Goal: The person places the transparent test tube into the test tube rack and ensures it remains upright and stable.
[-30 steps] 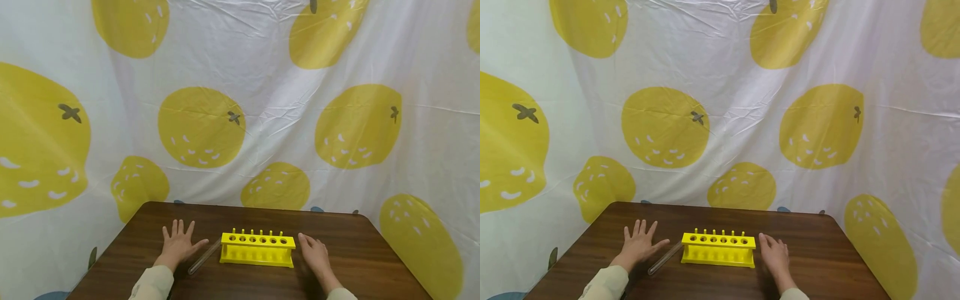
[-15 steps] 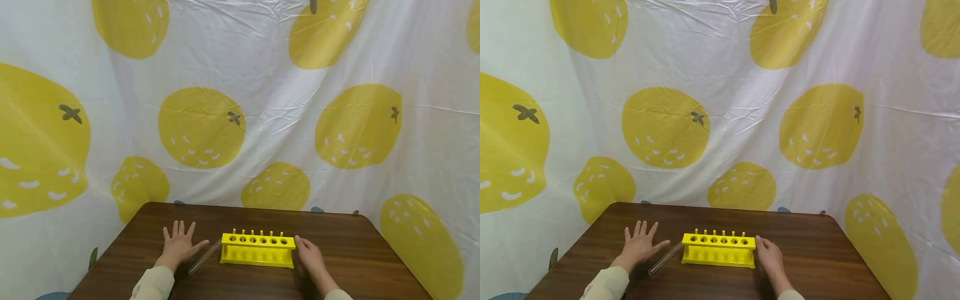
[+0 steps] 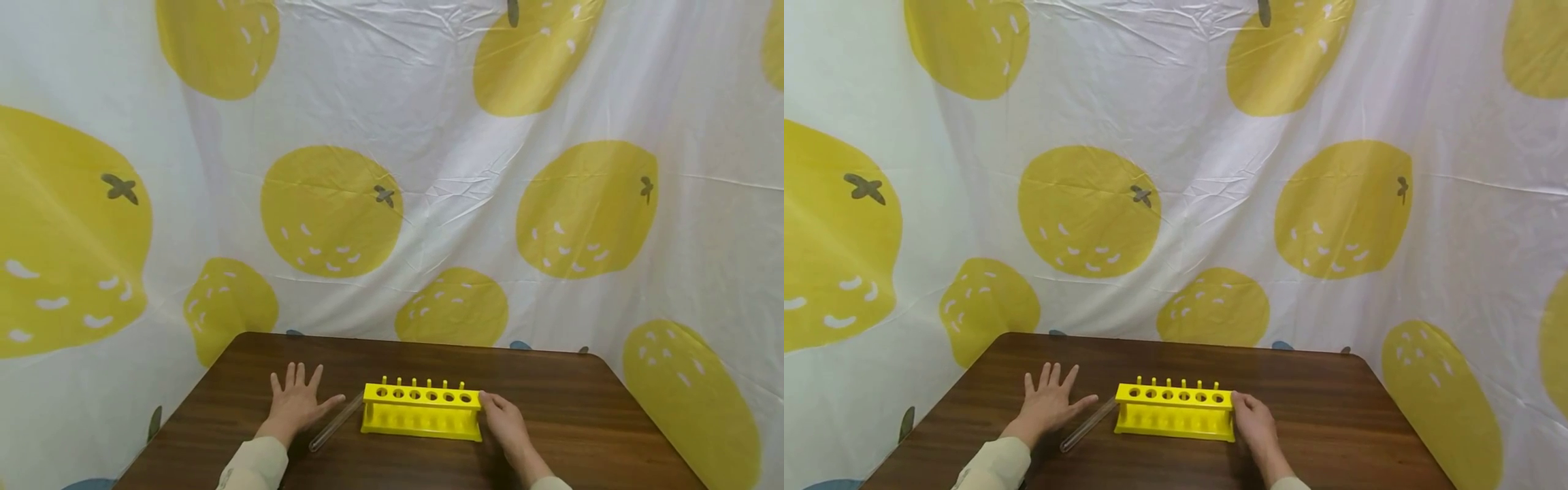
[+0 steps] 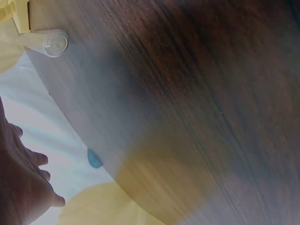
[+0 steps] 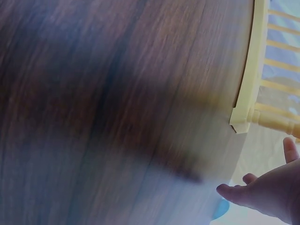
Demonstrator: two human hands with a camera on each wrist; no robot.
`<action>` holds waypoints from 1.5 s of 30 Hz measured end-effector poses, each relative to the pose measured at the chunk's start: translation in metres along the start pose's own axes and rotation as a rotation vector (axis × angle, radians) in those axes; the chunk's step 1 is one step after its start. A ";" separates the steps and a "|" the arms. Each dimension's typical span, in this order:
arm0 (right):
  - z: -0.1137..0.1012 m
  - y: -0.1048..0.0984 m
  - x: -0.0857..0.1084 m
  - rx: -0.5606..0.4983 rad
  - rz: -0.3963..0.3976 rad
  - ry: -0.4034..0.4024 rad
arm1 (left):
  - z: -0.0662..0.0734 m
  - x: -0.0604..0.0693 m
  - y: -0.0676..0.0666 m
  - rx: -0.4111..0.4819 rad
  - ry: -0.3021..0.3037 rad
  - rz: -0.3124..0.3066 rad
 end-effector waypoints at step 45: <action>-0.004 0.000 0.000 0.007 0.051 -0.007 | 0.038 -0.002 0.027 0.168 -0.042 0.079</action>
Point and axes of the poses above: each hand's wrist, its own x-axis away from the middle knuckle, its own y-axis out of the palm, z = x × y, the point moved 8 cm from there along -x, towards the middle knuckle, and after that the axes turned 3 degrees about -y, right-handed, at the moved point
